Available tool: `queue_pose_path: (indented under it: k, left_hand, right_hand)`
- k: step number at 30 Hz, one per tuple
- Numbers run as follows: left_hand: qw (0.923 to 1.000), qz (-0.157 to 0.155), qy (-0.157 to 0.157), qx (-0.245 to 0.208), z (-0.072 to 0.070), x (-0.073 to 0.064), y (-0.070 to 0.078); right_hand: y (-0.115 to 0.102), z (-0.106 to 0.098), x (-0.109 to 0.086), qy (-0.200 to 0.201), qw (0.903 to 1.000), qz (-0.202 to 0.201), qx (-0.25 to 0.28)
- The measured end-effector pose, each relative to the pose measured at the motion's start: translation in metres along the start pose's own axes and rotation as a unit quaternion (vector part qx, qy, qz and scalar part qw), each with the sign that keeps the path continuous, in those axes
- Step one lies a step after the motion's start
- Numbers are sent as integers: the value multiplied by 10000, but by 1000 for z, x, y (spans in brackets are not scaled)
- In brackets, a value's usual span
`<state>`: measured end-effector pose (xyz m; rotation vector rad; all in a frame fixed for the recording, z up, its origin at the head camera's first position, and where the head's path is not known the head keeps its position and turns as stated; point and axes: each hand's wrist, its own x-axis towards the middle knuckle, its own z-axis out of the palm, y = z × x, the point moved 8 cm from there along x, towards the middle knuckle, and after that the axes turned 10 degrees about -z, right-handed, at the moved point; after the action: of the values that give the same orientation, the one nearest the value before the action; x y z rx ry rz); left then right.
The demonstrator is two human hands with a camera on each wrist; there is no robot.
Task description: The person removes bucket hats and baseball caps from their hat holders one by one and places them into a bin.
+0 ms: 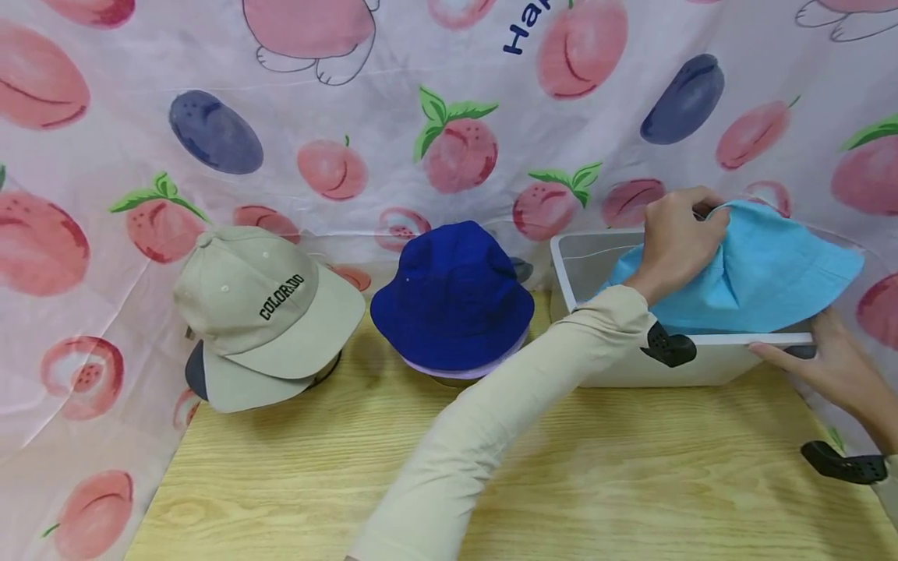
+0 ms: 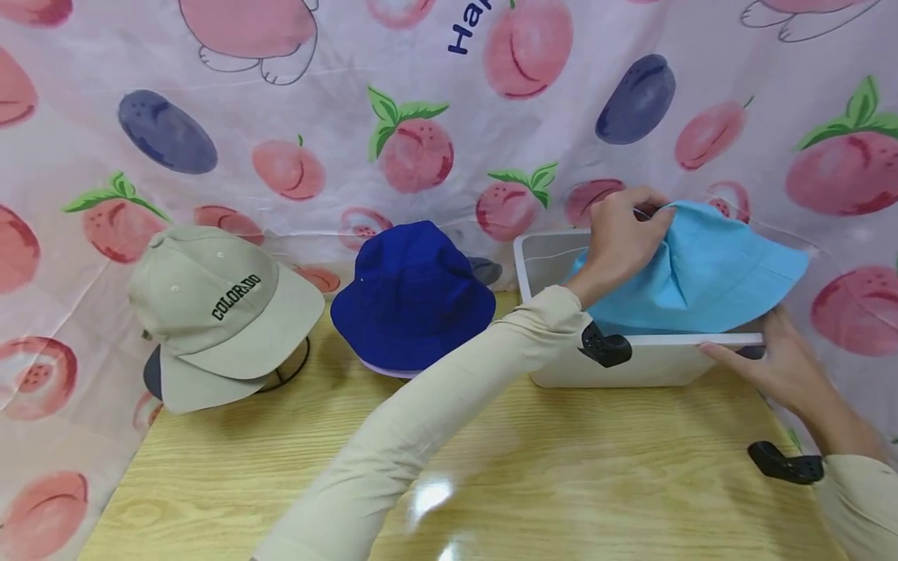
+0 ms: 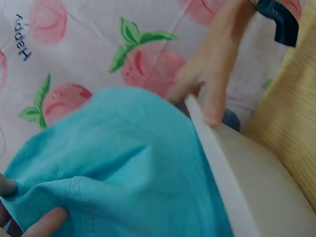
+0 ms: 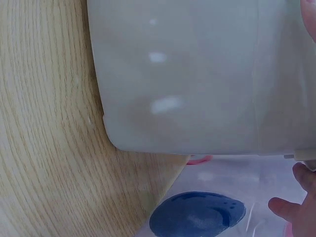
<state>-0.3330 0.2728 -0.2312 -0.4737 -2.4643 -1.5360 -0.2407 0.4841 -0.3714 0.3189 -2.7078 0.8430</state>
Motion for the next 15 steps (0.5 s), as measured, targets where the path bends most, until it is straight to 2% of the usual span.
queue_pose_path:
  k: [3, 6, 11, 15]
  left_hand:
    - [9999, -16, 70, 75, 1, -3, -7]
    - [9998, 15, 69, 179, 3, -6, -15]
    - [9996, -3, -85, 283, 9, -12, -27]
    - [9967, -163, -312, 727, 17, -19, -40]
  right_hand:
    - [1, 1, -1, 3, 10000, 35, 26]
    - [2, 2, -3, -77, 9996, 183, -224]
    - [4, 1, -7, -237, 9967, 391, -664]
    - [4, 1, -9, -255, 9965, 442, -659]
